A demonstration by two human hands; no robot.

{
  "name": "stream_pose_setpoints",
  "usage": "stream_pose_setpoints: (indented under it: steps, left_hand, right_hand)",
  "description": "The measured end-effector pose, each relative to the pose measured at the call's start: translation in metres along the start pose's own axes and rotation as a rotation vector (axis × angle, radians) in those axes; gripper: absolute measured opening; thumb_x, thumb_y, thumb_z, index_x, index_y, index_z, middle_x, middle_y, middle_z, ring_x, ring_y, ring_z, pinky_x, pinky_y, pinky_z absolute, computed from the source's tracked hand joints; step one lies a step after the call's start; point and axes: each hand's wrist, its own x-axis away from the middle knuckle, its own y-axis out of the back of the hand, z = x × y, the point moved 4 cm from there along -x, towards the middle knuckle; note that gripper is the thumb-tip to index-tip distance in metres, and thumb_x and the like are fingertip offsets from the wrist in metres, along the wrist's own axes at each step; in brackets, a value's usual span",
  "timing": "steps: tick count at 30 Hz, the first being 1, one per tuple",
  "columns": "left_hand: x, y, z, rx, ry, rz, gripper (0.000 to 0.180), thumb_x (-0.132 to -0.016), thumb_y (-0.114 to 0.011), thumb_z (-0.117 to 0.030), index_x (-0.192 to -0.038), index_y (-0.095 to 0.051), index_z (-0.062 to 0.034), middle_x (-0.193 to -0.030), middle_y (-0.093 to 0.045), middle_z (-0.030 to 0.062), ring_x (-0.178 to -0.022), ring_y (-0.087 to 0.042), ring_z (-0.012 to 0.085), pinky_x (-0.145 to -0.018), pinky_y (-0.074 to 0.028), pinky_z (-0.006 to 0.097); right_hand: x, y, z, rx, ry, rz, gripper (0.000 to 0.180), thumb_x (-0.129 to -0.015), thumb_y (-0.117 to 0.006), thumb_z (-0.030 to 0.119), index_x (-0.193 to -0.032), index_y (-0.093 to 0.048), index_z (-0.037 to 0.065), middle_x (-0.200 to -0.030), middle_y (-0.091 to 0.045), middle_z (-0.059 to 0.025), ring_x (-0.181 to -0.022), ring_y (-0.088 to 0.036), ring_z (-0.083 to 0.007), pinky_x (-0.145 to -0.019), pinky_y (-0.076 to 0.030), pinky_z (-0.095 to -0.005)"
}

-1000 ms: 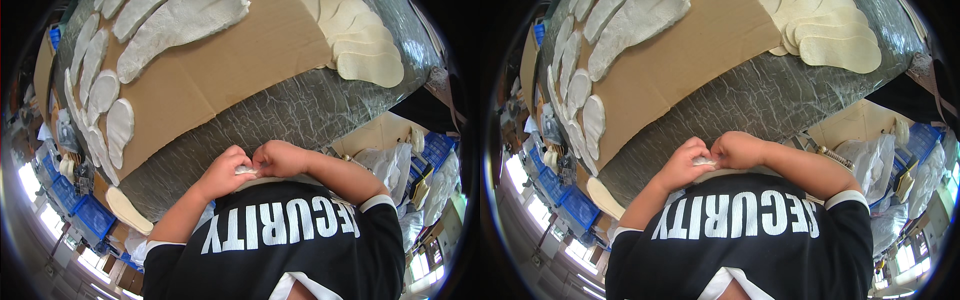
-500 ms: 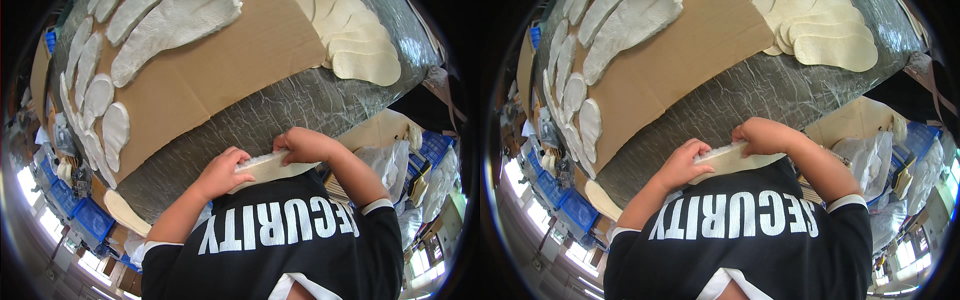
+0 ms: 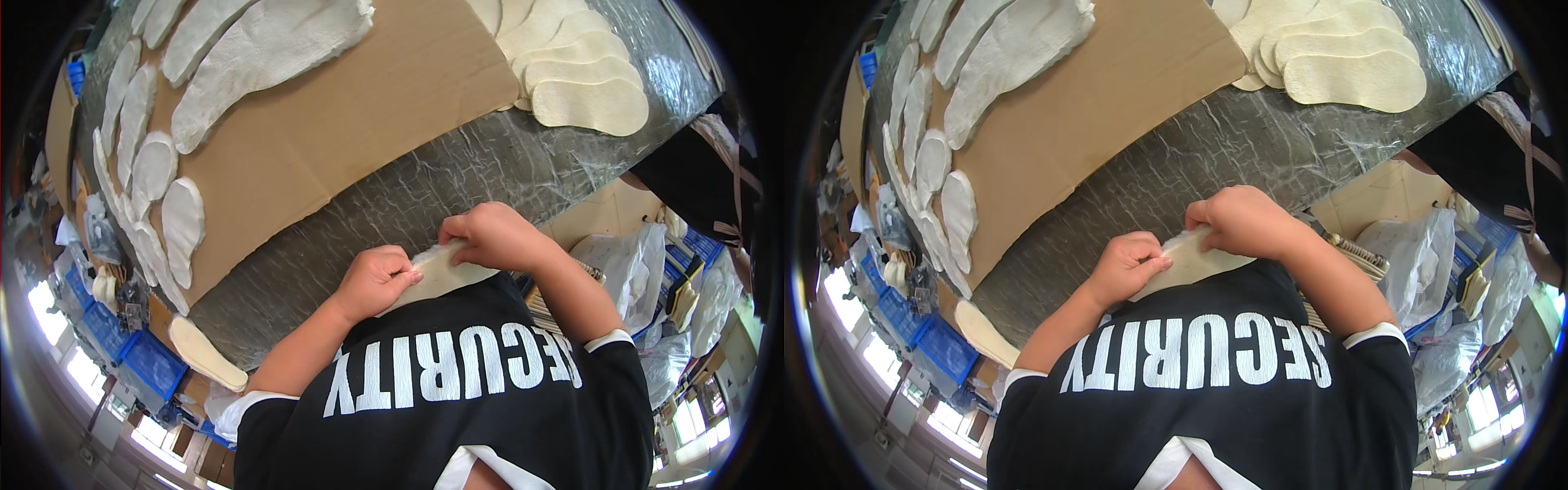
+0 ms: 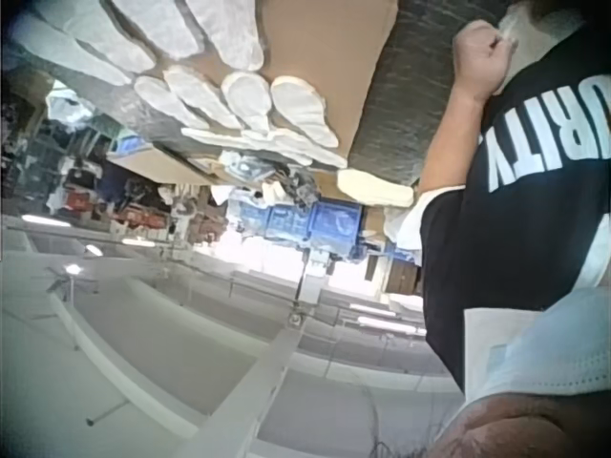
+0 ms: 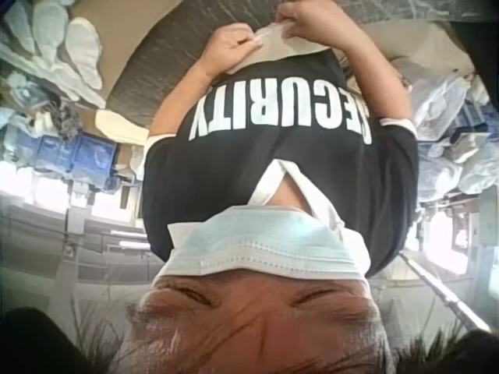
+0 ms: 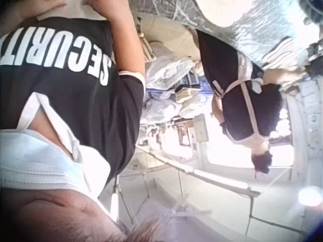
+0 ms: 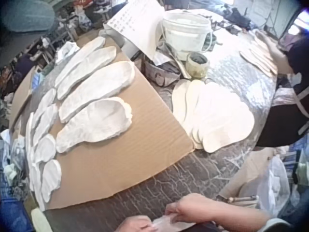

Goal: Assembling shoe insoles by manually aligning and pressing white padding onto the insole base.

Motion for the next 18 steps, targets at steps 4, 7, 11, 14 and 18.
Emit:
stream_pose_setpoints:
  steps: [4,7,11,14,18]
  left_hand:
    - [-0.009,-0.001,-0.026,-0.191,-0.05,-0.195,0.012,-0.08,-0.071,-0.01,-0.08,-0.064,-0.0005,-0.076,-0.058,0.0092,-0.07,-0.057,0.0225,-0.063,-0.045,0.032]
    - [-0.012,0.0,-0.03,-0.281,-0.099,-0.229,0.011,-0.08,-0.071,-0.009,-0.079,-0.064,-0.0006,-0.075,-0.058,0.0092,-0.07,-0.057,0.0226,-0.062,-0.045,0.031]
    - [-0.012,-0.009,-0.021,-0.174,-0.113,-0.147,0.013,-0.078,-0.073,-0.008,-0.077,-0.063,-0.0002,-0.071,-0.057,0.0074,-0.066,-0.056,0.0201,-0.06,-0.045,0.029]
    - [-0.014,-0.01,-0.011,-0.009,-0.07,-0.187,0.014,-0.076,-0.075,-0.008,-0.077,-0.064,0.0004,-0.07,-0.057,0.0058,-0.065,-0.056,0.0162,-0.059,-0.045,0.027]
    - [-0.024,-0.002,-0.015,0.112,-0.067,-0.196,0.02,-0.074,-0.078,-0.008,-0.087,-0.066,0.0003,-0.075,-0.059,0.0053,-0.069,-0.056,0.0151,-0.063,-0.046,0.027]
  right_hand:
    - [0.004,0.001,-0.01,0.021,0.084,-0.168,0.029,-0.066,-0.079,0.015,-0.091,-0.066,0.009,-0.071,-0.064,-0.0122,-0.069,-0.063,-0.0328,-0.062,-0.048,-0.0412]
    - [0.006,0.002,-0.011,-0.013,0.066,-0.165,0.029,-0.066,-0.079,0.016,-0.091,-0.066,0.01,-0.071,-0.064,-0.0126,-0.068,-0.063,-0.033,-0.061,-0.047,-0.0414]
    - [0.008,0.004,-0.01,0.067,0.004,-0.108,0.032,-0.069,-0.078,0.018,-0.097,-0.066,0.011,-0.079,-0.068,-0.0113,-0.078,-0.065,-0.0318,-0.068,-0.05,-0.0412]
    - [0.022,0.014,-0.017,0.011,0.078,-0.446,0.036,-0.068,-0.079,0.019,-0.1,-0.066,0.009,-0.086,-0.069,-0.0114,-0.082,-0.066,-0.031,-0.071,-0.05,-0.0407]
    - [0.041,0.02,-0.049,-0.207,-0.121,-0.595,0.035,-0.068,-0.079,0.013,-0.098,-0.065,0.003,-0.092,-0.068,-0.0143,-0.086,-0.065,-0.0294,-0.078,-0.051,-0.0368]
